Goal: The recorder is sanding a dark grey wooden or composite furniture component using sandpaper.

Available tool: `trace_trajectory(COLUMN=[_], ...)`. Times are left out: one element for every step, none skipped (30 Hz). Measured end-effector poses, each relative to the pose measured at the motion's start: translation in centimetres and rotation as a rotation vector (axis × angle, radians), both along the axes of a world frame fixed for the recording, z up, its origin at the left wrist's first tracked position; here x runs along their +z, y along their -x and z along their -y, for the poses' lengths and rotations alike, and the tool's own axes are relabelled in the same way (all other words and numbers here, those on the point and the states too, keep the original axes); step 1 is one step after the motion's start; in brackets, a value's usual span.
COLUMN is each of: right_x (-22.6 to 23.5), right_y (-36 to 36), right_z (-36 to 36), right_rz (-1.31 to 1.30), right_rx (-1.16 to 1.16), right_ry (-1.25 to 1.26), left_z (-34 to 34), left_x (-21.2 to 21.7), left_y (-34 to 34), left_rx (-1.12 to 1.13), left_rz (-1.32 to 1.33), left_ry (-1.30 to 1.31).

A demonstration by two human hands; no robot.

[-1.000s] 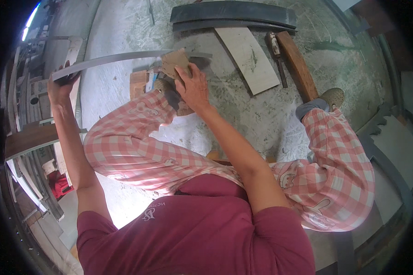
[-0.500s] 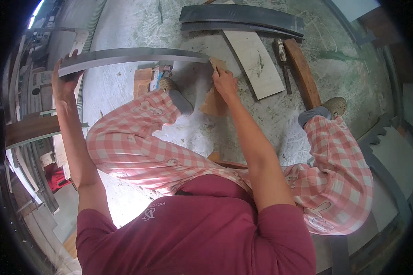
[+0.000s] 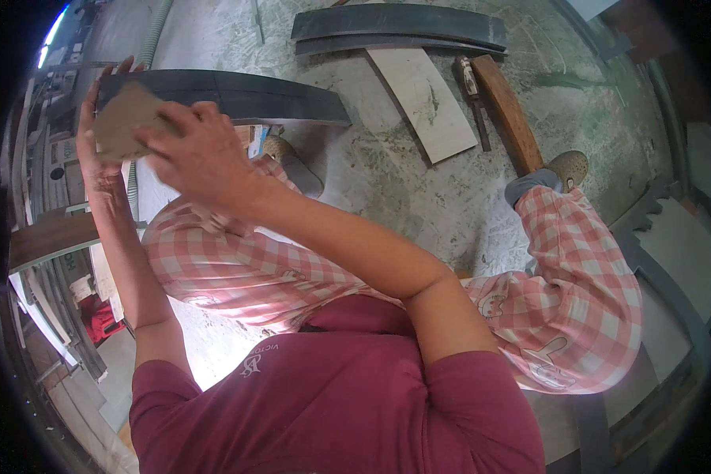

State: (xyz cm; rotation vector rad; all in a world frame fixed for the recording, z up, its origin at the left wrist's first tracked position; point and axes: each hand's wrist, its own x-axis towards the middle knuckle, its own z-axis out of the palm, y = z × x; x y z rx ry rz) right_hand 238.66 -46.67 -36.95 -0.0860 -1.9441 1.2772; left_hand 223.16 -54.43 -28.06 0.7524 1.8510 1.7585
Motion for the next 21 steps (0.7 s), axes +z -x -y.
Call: trace_trajectory(right_x=[-1.9,-3.7,-5.4,-7.4,-11.3,-15.6,-18.7,-20.7,-23.0,-27.4,-30.7,-29.9,-27.7,-24.6,-21.3,-17.6,-13.7,-10.6,-8.6,-7.2,-6.4], right_y=[0.5,1.2,1.1,0.7,0.8,0.8,0.0,-1.0,-2.1,-3.4,-4.2,-3.6,-3.2,-2.8,-2.0,-0.6,0.5,1.2,1.9,2.5,3.0], right_z=[0.2,0.4,0.0,-0.6,-1.3,-2.0,-2.3,-3.2,-4.6,-6.0,-7.0,-6.5,-5.8,-5.4,-5.1,-4.8,-4.4,-3.9,-2.9,-2.0,-1.3], right_rz=[0.02,0.033,0.134,0.234,0.31,0.384,0.465,0.765,1.067,1.139,1.214,1.211,0.994,0.777,0.658,0.536,0.417,0.299,0.292,0.223,0.151], right_rx=[-0.077,-0.146,-0.108,-0.067,-0.102,-0.14,-0.108,-0.016,0.066,0.017,-0.032,-0.014,0.009,0.03,0.033,0.032,0.081,0.124,0.127,0.086,0.05], right_ry=[0.004,0.012,0.0,-0.009,-0.19,-0.373,-0.055,0.11,0.276,0.295,0.317,0.314,0.268,0.229,0.273,0.316,0.289,0.259,0.259,0.195,0.131], left_z=[-0.4,-0.8,-0.8,-0.3,-0.1,-0.3,-0.1,0.5,0.6,-0.1,-0.8,-0.1,0.9,1.8,2.0,2.0,2.1,2.2,2.4,2.6,2.8], left_x=[0.0,0.4,0.5,0.6,0.5,0.4,0.2,0.3,0.2,0.3,0.0,0.0,0.2,0.8,1.0,1.1,1.1,1.0,1.1,1.2,1.4], left_y=[-0.3,-0.7,-0.8,-0.8,-0.6,-0.4,-0.2,-0.2,0.0,0.0,0.2,0.5,0.6,0.6,0.8,1.0,1.0,1.1,1.2,1.2,1.1], left_rx=[-0.003,0.081,0.165,0.171,0.166,0.159,0.158,0.161,0.151,0.127,0.073,0.058,0.103,0.123,0.15,0.172,0.173,0.181,0.195,0.202,0.183], left_rz=[0.002,0.034,0.071,0.069,0.072,0.075,0.072,0.066,0.066,0.068,0.081,0.082,0.09,0.088,0.156,0.221,0.219,0.229,0.234,0.23,0.229], left_ry=[-0.001,-0.001,-0.003,-0.001,-0.004,-0.01,-0.012,0.009,0.024,0.013,0.05,0.102,0.117,0.123,0.159,0.192,0.192,0.205,0.219,0.216,0.233])
